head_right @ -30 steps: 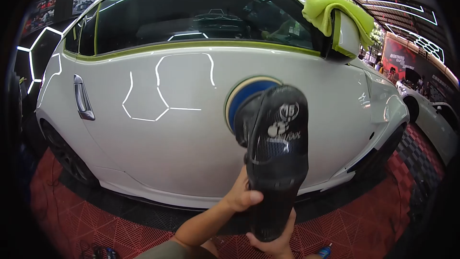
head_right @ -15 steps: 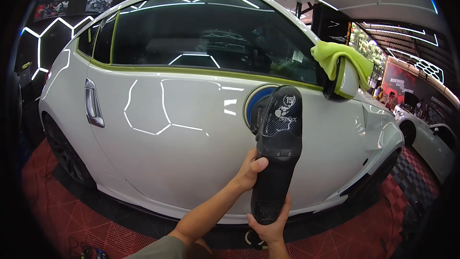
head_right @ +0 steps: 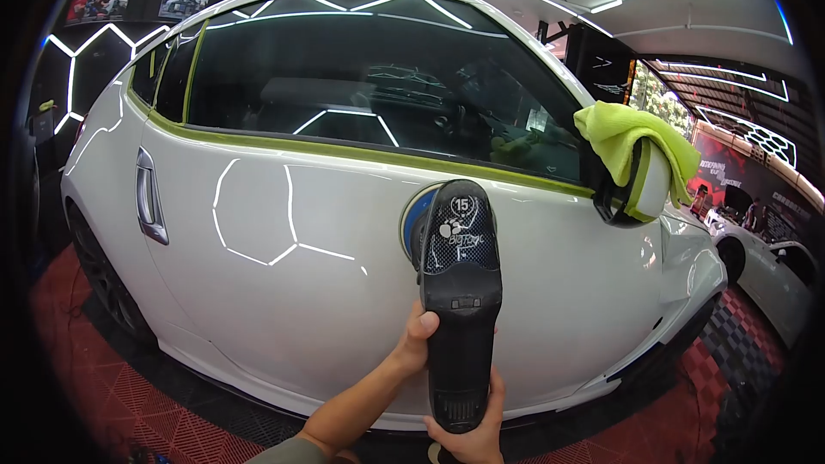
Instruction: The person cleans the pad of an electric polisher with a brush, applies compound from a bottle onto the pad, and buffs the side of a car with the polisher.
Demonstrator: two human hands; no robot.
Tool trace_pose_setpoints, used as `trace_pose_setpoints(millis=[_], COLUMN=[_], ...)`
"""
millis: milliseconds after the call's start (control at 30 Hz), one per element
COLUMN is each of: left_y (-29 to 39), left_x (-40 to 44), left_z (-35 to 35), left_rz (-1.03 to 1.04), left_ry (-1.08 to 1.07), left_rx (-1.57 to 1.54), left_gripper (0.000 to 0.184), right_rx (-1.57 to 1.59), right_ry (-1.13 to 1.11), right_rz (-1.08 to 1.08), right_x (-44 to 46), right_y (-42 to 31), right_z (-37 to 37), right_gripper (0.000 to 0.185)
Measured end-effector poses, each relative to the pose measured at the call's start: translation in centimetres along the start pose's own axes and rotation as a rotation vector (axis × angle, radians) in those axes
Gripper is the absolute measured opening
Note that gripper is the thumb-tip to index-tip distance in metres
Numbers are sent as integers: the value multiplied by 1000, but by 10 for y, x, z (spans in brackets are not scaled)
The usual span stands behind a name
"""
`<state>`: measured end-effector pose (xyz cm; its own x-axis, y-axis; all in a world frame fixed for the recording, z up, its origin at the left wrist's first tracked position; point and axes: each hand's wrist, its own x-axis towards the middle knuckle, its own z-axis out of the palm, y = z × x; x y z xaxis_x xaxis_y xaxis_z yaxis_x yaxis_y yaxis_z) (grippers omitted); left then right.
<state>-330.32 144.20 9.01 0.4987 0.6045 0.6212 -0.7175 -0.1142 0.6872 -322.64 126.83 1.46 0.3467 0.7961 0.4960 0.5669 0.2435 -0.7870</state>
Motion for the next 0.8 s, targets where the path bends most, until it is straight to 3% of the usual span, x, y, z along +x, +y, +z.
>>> trace_pose_setpoints(millis=[33,100,200,367,533,600,733,800], left_y=[-1,-4,-15,-22,-42,-60,-83,-100], left_x=[2,8,15,16,-3,-7,2,11], left_z=[-1,-1,-13,-10,44,62,84,85], left_rz=[-8,-11,-37,-20,-25,15,-32,-79], left_ry=[2,33,-11,-19,8,-27,-60,-52], left_rx=[1,-47,2,27,25,32,40,10], left_gripper=[94,93,92,101,104,82,82,110], right_rx=[3,303,341,314,356,362,393,323], right_ry=[0,-43,-6,-85,-63,-29,10,-11], right_rz=[8,-101,-20,-88,-149,-198,-109,-97], right_x=[5,27,34,37,11,4,1,6], right_y=[0,-17,-15,6,37,50,60,68], right_z=[0,-4,0,-13,-50,-66,-98,-112], right_gripper=[96,110,103,108,109,109,112,112])
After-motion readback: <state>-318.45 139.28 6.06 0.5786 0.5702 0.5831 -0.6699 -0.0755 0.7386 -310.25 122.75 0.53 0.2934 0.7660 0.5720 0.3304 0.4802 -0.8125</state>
